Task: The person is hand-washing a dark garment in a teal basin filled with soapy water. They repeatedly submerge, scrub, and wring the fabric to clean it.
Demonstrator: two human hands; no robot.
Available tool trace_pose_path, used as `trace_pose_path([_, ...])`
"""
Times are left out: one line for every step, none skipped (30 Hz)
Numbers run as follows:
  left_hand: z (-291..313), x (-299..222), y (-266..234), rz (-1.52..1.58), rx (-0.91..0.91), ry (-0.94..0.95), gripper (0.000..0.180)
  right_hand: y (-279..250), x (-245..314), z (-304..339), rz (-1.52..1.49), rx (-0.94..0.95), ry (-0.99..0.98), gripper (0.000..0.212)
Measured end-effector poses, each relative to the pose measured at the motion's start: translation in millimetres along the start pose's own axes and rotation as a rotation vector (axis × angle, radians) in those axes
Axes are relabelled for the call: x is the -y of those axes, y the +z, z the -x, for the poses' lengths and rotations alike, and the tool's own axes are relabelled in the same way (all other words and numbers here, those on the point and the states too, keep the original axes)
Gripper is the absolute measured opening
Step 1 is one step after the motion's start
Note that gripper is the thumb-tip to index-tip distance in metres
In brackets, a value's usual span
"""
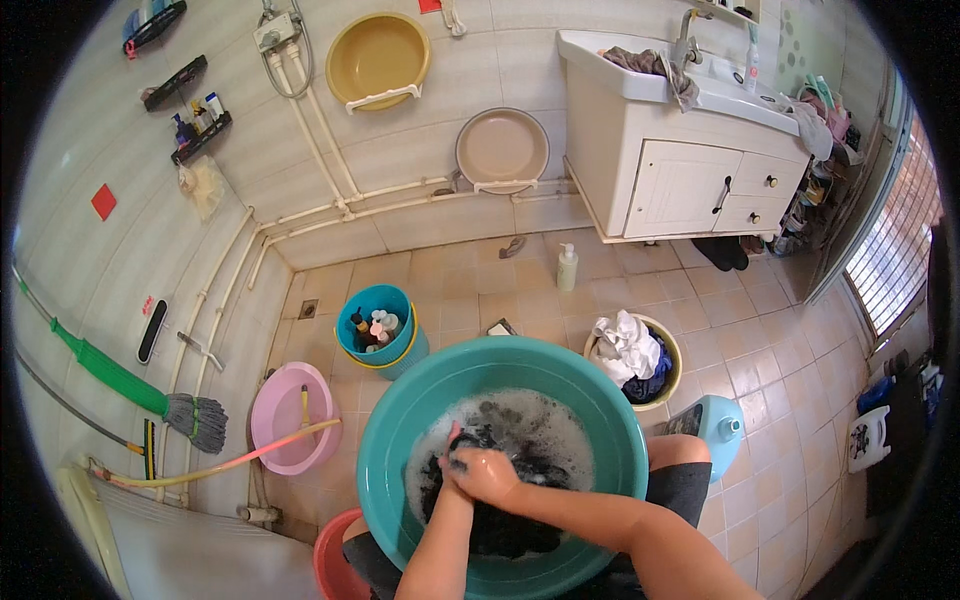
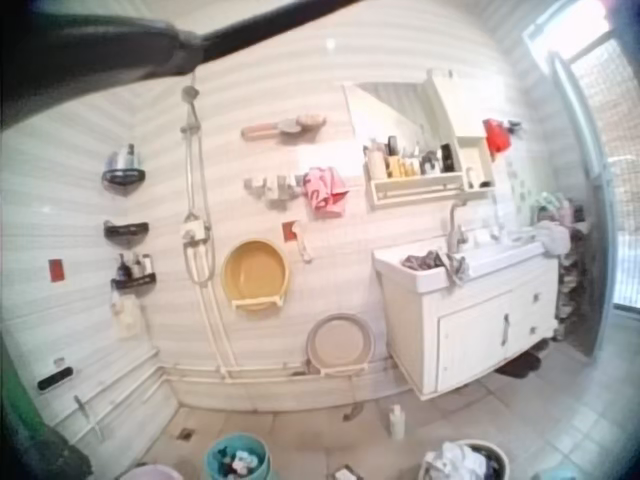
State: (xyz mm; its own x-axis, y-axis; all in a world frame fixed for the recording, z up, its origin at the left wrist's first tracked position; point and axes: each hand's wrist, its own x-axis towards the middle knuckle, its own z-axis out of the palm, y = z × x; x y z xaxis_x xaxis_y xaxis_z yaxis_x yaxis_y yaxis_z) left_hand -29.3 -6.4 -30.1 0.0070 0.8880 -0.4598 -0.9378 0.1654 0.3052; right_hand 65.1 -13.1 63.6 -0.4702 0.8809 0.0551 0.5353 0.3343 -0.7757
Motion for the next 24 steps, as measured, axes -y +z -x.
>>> trace_pose_path([-2.0, 5.8, 5.8, -0.075, -0.116, 0.037, 0.043, 2.0, -13.8, -5.8, 0.065, -0.069, -0.073, 0.027])
trace_pose_path([-0.5, 7.9, 12.2, -0.174, -0.234, 0.070, 0.042, -1.7, -20.1, -12.7, 0.049, -0.147, -0.015, 0.024])
trace_pose_path([-0.1, 10.6, 17.0, -0.274, -0.341, 0.089, 0.042, -7.5, -27.1, -21.1, 0.115, -0.077, 0.147, 0.028])
trace_pose_path([13.1, 11.7, 47.3, -0.399, -0.481, 0.097, 0.042, -14.2, -32.5, -26.6, 0.085, -0.133, 0.259, 0.031])
trace_pose_path([23.3, 11.4, 70.0, -0.528, -0.620, 0.104, 0.041, -19.3, -42.0, -27.9, 0.004, -0.181, 0.330, 0.040])
trace_pose_path([16.0, 7.9, 53.4, -0.503, -0.375, 0.077, 0.043, -17.0, -58.3, -33.4, -0.012, -0.170, 0.425, 0.045])
trace_pose_path([15.9, 6.4, 52.6, -0.598, -0.408, 0.115, 0.044, -13.4, -74.4, -36.3, -0.029, -0.158, 0.526, 0.050])
trace_pose_path([14.2, 5.6, 54.5, -0.693, -0.437, 0.152, 0.044, -14.0, -81.8, -33.7, -0.076, -0.230, 0.583, 0.053])
trace_pose_path([12.8, 4.9, 54.8, -0.787, -0.465, 0.189, 0.045, -13.6, -89.5, -29.9, -0.123, -0.302, 0.639, 0.056])
trace_pose_path([7.6, 5.6, 46.3, -0.609, -0.438, 0.277, 0.042, -10.4, -105.9, -29.2, -0.095, -0.219, 0.647, 0.053])
trace_pose_path([3.1, -3.1, 29.6, -0.530, -0.458, 0.258, 0.043, -12.5, -104.3, -27.2, -0.018, -0.048, 0.528, 0.052])
trace_pose_path([0.4, -7.8, 13.4, -0.522, -0.495, 0.288, 0.047, -14.4, -100.6, -24.4, 0.059, 0.121, 0.405, 0.051])
trace_pose_path([0.9, -10.1, 10.2, -0.513, -0.529, 0.314, 0.051, -16.5, -99.7, -22.3, 0.138, 0.285, 0.283, 0.051])
trace_pose_path([19.9, -12.1, 42.5, -0.595, -0.576, 0.248, 0.059, -9.4, -109.5, -23.4, 0.140, 0.237, 0.285, 0.056])
trace_pose_path([17.5, -7.7, 44.3, -0.591, -0.590, 0.195, 0.062, -2.4, -117.3, -21.2, 0.101, 0.093, 0.397, 0.055])
trace_pose_path([16.5, -7.3, 44.1, -0.584, -0.609, 0.157, 0.064, 3.1, -113.4, -24.4, 0.056, -0.045, 0.493, 0.055])
trace_pose_path([14.2, -4.5, 41.0, -0.577, -0.629, 0.114, 0.067, 10.6, -111.7, -25.0, 0.009, -0.183, 0.592, 0.054])
trace_pose_path([-8.5, 1.8, 4.2, -0.618, -0.673, 0.196, 0.054, 37.2, -121.7, -25.9, -0.053, -0.403, 0.388, 0.048])
trace_pose_path([-8.2, 1.2, 0.7, -0.494, -0.539, 0.141, 0.054, 27.7, -107.0, -27.9, -0.235, -0.168, 0.379, 0.046])
trace_pose_path([-9.3, 1.9, 8.4, -0.374, -0.385, 0.081, 0.055, 33.4, -105.2, -27.3, -0.284, -0.126, 0.261, 0.046])
trace_pose_path([-5.4, -3.5, 10.1, -0.243, -0.248, 0.036, 0.056, 16.1, -61.0, -22.2, -0.314, -0.022, 0.258, 0.041])
trace_pose_path([0.1, -11.7, 17.8, -0.141, -0.200, -0.133, 0.050, 9.2, -36.4, -15.3, -0.313, 0.023, 0.251, 0.036])
trace_pose_path([4.4, -14.0, 16.6, -0.070, -0.118, -0.171, 0.049, 14.3, -26.4, -9.1, -0.276, 0.018, 0.113, 0.034])
trace_pose_path([4.1, -13.5, 7.3, 0.032, 0.003, -0.153, 0.049, 6.4, -7.0, -2.6, -0.262, 0.042, 0.076, 0.034])
